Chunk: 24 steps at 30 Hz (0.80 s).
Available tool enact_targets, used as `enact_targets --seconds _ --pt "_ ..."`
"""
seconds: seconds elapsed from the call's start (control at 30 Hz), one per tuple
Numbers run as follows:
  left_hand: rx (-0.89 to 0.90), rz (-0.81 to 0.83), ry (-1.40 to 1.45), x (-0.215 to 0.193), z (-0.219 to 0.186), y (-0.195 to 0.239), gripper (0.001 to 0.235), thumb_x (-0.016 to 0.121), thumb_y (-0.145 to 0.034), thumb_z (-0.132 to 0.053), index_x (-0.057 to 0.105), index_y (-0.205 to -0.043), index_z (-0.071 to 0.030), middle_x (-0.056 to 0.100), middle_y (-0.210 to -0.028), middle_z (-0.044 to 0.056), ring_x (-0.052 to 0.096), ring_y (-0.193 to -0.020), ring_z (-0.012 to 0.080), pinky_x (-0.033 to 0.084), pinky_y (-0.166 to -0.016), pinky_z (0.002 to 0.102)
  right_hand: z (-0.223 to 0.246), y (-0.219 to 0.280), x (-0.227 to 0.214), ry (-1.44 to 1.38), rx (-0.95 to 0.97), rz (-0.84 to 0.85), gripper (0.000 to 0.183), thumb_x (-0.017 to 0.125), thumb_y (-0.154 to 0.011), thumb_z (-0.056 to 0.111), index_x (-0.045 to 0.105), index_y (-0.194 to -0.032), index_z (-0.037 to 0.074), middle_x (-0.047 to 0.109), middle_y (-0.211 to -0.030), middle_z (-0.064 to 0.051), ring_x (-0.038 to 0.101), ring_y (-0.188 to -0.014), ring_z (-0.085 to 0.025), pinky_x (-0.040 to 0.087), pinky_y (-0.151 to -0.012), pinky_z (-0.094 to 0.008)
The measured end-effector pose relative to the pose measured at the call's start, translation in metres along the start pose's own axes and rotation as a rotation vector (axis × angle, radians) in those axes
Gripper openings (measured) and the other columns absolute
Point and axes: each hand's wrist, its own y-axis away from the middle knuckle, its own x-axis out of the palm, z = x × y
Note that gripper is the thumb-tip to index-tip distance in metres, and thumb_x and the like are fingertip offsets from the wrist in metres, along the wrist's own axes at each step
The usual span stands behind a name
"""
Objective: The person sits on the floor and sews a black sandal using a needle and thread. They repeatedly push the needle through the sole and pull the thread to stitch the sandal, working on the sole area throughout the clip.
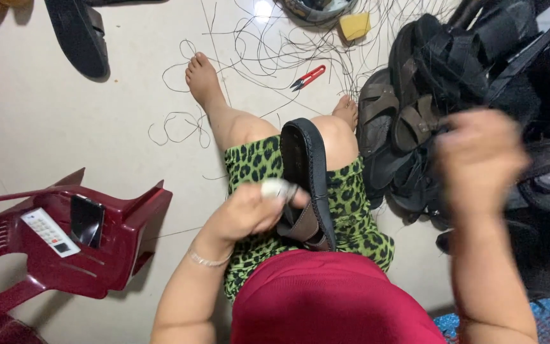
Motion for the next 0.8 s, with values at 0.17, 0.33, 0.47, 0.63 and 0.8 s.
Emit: enact_targets --seconds 0.17,0.33,0.47,0.63,0.8 --pt "0.759 -0.848 -1.049 -0.010 -0.050 -0.074 0.039 0.053 -0.115 -0.027 0.078 -0.126 0.001 -0.003 -0.173 0.015 -0.004 -0.167 0.0364 -0.019 -0.142 0.063 0.097 0.019 0.116 0.573 0.048 0.785 0.042 0.060 -0.099 0.034 0.059 -0.136 0.015 0.075 -0.110 -0.010 0.073 -0.096 -0.028 0.057 -0.081 -0.040" --pt "0.729 -0.787 -0.314 -0.058 -0.091 -0.074 0.031 0.053 -0.108 -0.027 0.058 -0.123 0.000 0.068 -0.119 0.015 0.069 -0.115 0.0297 0.060 -0.109 0.042 0.120 0.008 0.108 0.337 -0.087 0.719 0.017 0.057 -0.101 0.022 0.071 -0.097 0.013 0.059 -0.102 -0.013 0.064 -0.092 -0.028 0.051 -0.080 -0.041" --pt "0.496 -0.876 0.469 -0.141 -0.056 -0.071 0.028 0.057 -0.103 -0.032 0.068 -0.105 -0.006 0.025 -0.054 -0.006 0.021 -0.043 0.0080 0.018 -0.039 0.026 0.153 -0.017 0.157 -0.758 0.126 0.494 0.053 0.052 -0.107 0.041 0.055 -0.067 0.006 0.054 -0.059 -0.011 0.053 -0.059 -0.032 0.049 -0.070 -0.050" --pt "0.460 -1.082 0.390 -0.180 -0.015 -0.052 0.036 0.048 -0.107 -0.032 0.070 -0.101 -0.004 0.014 -0.051 -0.007 0.019 -0.036 0.0102 0.025 -0.027 0.027 0.064 -0.010 0.133 -0.754 0.294 0.206 0.049 0.040 -0.114 0.027 0.045 -0.070 0.006 0.041 -0.056 -0.008 0.058 -0.051 -0.025 0.045 -0.023 -0.022" --pt "0.384 -0.906 -0.137 -0.044 -0.024 -0.058 0.040 0.067 -0.085 -0.040 0.071 -0.093 -0.001 0.032 -0.051 0.000 0.036 -0.038 0.0161 0.035 -0.032 0.029 0.121 -0.023 0.115 -0.271 0.171 0.213 0.046 0.049 -0.109 0.029 0.061 -0.075 0.002 0.071 -0.084 -0.019 0.056 -0.042 -0.014 0.042 -0.030 -0.023"
